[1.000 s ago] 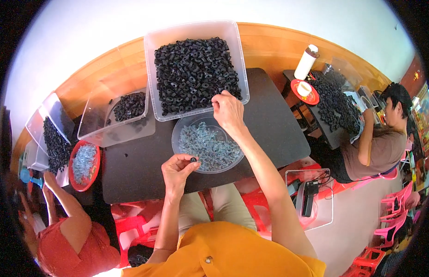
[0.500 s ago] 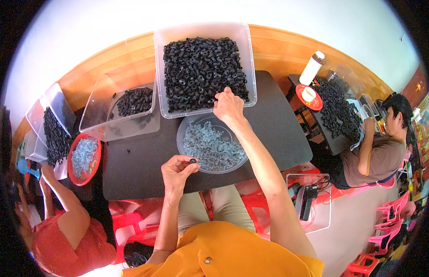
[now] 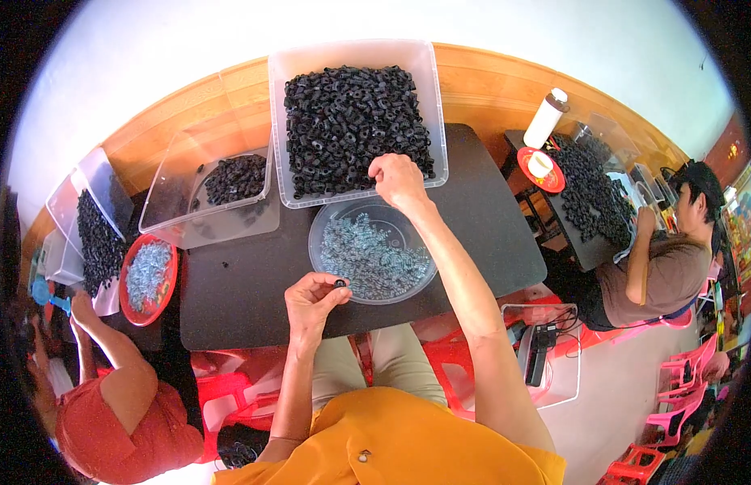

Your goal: The worker is assembling small black and blue plastic components by hand in a workshop setting.

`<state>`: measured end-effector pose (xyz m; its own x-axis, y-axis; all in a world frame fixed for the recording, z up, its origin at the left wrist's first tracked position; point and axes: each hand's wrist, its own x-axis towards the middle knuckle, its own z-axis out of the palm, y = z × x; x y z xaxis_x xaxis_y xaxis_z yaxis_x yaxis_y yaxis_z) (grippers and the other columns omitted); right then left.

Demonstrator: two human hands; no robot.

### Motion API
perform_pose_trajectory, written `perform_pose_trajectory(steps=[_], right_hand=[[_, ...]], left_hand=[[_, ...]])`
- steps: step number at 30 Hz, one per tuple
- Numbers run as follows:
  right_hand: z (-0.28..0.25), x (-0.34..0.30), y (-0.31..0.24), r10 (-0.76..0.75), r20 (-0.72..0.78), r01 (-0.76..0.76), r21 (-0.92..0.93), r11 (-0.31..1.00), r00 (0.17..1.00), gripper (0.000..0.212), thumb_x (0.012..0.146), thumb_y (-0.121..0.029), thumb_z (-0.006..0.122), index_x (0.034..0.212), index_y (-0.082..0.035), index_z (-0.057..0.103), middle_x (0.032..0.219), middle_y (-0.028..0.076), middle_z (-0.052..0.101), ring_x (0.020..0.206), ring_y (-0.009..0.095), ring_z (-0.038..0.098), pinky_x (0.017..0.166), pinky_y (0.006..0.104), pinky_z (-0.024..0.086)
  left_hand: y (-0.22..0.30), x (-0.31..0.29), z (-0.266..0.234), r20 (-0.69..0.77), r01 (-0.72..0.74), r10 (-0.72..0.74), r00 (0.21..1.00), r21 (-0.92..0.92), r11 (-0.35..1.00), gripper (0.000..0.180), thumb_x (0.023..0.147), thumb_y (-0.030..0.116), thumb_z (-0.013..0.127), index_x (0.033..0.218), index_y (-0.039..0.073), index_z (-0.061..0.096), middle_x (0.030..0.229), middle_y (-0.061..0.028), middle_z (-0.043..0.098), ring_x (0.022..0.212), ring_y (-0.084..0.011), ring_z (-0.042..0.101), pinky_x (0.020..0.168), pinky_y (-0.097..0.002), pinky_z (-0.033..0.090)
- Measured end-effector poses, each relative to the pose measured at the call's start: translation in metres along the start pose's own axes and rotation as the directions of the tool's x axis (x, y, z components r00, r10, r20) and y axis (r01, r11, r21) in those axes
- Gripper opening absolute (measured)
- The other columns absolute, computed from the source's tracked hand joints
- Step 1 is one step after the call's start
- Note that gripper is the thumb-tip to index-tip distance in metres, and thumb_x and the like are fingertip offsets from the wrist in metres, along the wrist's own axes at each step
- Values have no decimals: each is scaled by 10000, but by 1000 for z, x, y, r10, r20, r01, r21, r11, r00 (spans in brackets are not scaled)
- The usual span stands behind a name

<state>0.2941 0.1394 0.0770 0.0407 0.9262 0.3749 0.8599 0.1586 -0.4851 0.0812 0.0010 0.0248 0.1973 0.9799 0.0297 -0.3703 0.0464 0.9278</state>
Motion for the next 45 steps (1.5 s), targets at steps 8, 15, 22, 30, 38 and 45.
perform_pose_trajectory(steps=[8,15,22,30,38,45], right_hand=[[-26,4,20,79,-280,-33,165,986,957,190,716,-4,543,830,-77,676,738,111,654,683,245,641,617,329,495],[-35,-4,29,37,-328,-41,-6,999,944,121,693,-42,576,768,-80,663,791,111,627,729,318,612,624,399,485],[-28,-4,21,-60,-342,28,-98,995,938,98,694,-44,635,778,-90,654,725,70,591,662,256,606,590,365,473],[-7,2,11,-191,-254,121,-266,956,948,193,650,-102,715,817,-73,624,828,68,516,761,288,587,638,406,475],[-20,9,22,-148,-235,82,-269,960,961,87,699,-44,619,769,-96,614,798,73,499,732,301,572,604,411,459],[-19,5,15,-137,-182,99,-205,974,974,140,684,-56,654,818,-91,637,821,62,512,737,288,581,617,407,465]], left_hand=[[-1,0,-2,-11,5,-5,1000,30,1000,135,733,-87,647,845,-24,604,780,-59,640,675,-96,602,633,-210,508],[-5,0,-2,-5,9,-9,1000,59,998,131,741,-83,634,853,-39,583,802,-108,635,690,-152,629,634,-250,537],[-7,0,-3,13,17,-18,1000,72,997,126,746,-75,632,856,-38,583,809,-102,637,691,-144,626,637,-245,535],[-5,-1,-4,22,12,-14,1000,80,997,123,750,-65,634,859,-33,586,807,-97,640,683,-133,620,630,-236,526],[-3,-1,-10,-21,36,-35,999,75,997,137,730,-83,649,845,-19,610,760,-51,634,654,-86,592,617,-202,496],[-4,-2,-8,-17,49,-48,999,30,998,132,735,-83,644,843,-16,607,756,-51,634,654,-85,590,620,-202,498]])
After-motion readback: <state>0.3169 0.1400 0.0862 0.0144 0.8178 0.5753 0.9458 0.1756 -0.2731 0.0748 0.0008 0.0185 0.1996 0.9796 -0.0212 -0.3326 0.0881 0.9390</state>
